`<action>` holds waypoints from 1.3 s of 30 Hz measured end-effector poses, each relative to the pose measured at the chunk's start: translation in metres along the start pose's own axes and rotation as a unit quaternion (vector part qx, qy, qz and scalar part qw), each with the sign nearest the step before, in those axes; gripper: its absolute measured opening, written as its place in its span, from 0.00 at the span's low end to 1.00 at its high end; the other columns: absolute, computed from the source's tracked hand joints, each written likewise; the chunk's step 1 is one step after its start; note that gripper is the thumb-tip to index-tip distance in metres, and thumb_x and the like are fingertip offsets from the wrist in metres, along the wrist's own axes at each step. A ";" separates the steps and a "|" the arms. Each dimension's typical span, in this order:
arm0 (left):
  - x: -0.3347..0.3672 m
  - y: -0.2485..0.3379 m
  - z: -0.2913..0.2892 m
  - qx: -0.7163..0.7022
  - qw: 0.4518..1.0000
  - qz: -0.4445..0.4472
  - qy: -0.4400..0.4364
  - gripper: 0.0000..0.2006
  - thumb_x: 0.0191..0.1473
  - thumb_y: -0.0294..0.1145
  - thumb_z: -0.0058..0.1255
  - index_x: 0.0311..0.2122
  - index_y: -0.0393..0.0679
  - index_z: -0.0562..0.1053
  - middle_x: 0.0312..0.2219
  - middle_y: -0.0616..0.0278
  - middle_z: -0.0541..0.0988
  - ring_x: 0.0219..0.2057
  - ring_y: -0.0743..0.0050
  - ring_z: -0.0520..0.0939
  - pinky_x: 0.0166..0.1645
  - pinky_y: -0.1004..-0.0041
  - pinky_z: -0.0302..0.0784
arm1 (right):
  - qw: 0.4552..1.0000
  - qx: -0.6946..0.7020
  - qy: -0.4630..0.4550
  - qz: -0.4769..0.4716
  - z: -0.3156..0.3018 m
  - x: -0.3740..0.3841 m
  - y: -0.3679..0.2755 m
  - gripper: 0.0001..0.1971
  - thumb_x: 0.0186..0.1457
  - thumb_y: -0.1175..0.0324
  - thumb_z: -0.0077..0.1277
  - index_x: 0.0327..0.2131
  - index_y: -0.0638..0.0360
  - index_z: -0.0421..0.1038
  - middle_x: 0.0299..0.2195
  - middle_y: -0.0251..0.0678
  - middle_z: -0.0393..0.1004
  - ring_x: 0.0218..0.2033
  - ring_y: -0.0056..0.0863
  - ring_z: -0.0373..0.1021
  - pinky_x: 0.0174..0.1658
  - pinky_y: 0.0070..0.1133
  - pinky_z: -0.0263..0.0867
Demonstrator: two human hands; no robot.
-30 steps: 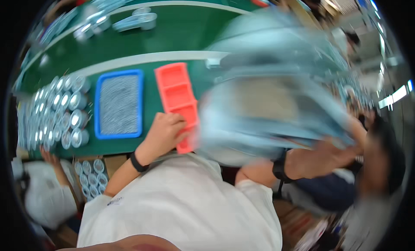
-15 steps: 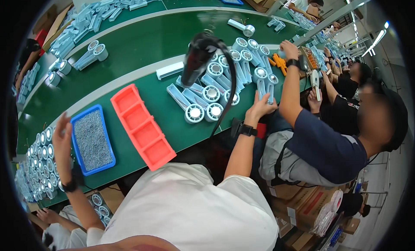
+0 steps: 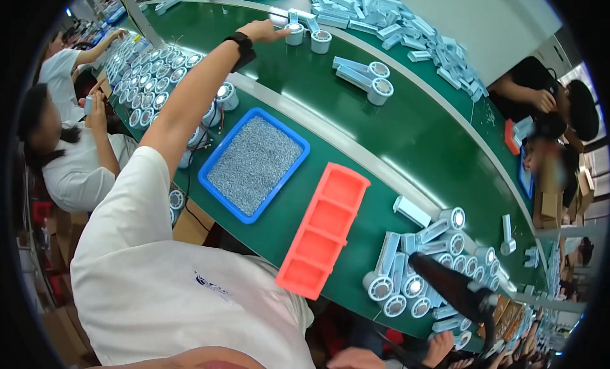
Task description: Assemble small electronic components using an electric screwdriver at a production line station.
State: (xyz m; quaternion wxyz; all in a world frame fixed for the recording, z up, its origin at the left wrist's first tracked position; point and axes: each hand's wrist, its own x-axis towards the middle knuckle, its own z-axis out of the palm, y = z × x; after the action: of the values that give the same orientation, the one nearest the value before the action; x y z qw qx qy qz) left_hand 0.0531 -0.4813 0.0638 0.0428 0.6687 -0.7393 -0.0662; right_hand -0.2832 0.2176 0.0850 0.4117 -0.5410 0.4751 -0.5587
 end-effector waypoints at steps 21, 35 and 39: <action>0.003 0.127 0.021 -0.026 0.999 -0.032 -0.009 0.45 0.45 0.75 0.39 0.59 0.48 0.67 0.59 0.45 0.63 0.57 0.50 0.69 0.58 0.57 0.65 | 0.968 -0.155 0.031 0.193 0.077 0.217 0.079 0.17 0.56 0.72 0.52 0.48 0.66 0.66 0.41 0.39 0.73 0.38 0.26 0.72 0.37 0.20 0.69; -0.055 0.098 0.046 -0.332 0.942 -0.007 0.049 0.40 0.37 0.63 0.58 0.49 0.39 0.74 0.55 0.36 0.59 0.57 0.44 0.63 0.57 0.58 0.67 | 0.991 0.012 0.080 0.102 0.073 0.219 0.070 0.14 0.62 0.68 0.44 0.48 0.66 0.64 0.40 0.39 0.73 0.35 0.26 0.73 0.30 0.18 0.70; -0.198 0.106 -0.005 -0.509 0.843 0.174 -0.004 0.31 0.38 0.59 0.61 0.35 0.37 0.79 0.49 0.36 0.64 0.51 0.43 0.69 0.55 0.63 0.67 | 0.978 0.124 0.110 0.128 0.090 0.236 0.042 0.19 0.65 0.60 0.40 0.52 0.65 0.61 0.39 0.40 0.73 0.34 0.28 0.74 0.28 0.19 0.71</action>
State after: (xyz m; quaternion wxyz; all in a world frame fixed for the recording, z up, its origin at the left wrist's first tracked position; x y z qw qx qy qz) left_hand -0.0303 -0.2742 0.0899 0.3851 0.4131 -0.7063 -0.4268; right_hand -0.2135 -0.0291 0.0910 0.4892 -0.3559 0.5093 -0.6120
